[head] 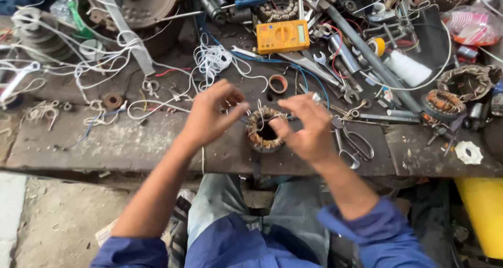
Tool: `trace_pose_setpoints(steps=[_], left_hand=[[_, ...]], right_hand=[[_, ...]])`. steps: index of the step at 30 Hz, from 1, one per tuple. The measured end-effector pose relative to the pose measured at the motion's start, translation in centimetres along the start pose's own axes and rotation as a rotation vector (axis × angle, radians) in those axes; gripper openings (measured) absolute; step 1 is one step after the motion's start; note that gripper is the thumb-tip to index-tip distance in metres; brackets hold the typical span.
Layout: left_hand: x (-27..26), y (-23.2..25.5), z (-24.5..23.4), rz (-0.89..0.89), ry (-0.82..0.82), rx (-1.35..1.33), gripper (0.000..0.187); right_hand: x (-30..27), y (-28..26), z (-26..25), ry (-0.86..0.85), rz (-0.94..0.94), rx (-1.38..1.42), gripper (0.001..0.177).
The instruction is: The person trims and adjusts copper windings on a cylindrical electrical coil using shears. They repeatedly cut protruding wire ends and tuck them into the coil slots while seated at a cluttered workbench.
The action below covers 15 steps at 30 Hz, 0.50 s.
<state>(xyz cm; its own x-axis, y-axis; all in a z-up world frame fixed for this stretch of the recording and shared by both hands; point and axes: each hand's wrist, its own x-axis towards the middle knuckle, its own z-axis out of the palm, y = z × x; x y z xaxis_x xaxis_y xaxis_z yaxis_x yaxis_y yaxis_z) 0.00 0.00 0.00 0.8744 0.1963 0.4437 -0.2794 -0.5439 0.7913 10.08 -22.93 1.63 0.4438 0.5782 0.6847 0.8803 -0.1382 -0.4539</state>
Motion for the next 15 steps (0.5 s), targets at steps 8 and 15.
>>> trace_pose_setpoints(steps=[8, 15], left_hand=[[-5.3, -0.6, 4.3, -0.018, 0.064, -0.019, 0.055], [-8.0, 1.4, 5.7, 0.012, -0.055, -0.253, 0.064]], right_hand=[[-6.0, -3.8, 4.7, 0.116, 0.140, -0.076, 0.073], [-11.4, -3.4, 4.3, 0.278, -0.005, 0.008, 0.070]])
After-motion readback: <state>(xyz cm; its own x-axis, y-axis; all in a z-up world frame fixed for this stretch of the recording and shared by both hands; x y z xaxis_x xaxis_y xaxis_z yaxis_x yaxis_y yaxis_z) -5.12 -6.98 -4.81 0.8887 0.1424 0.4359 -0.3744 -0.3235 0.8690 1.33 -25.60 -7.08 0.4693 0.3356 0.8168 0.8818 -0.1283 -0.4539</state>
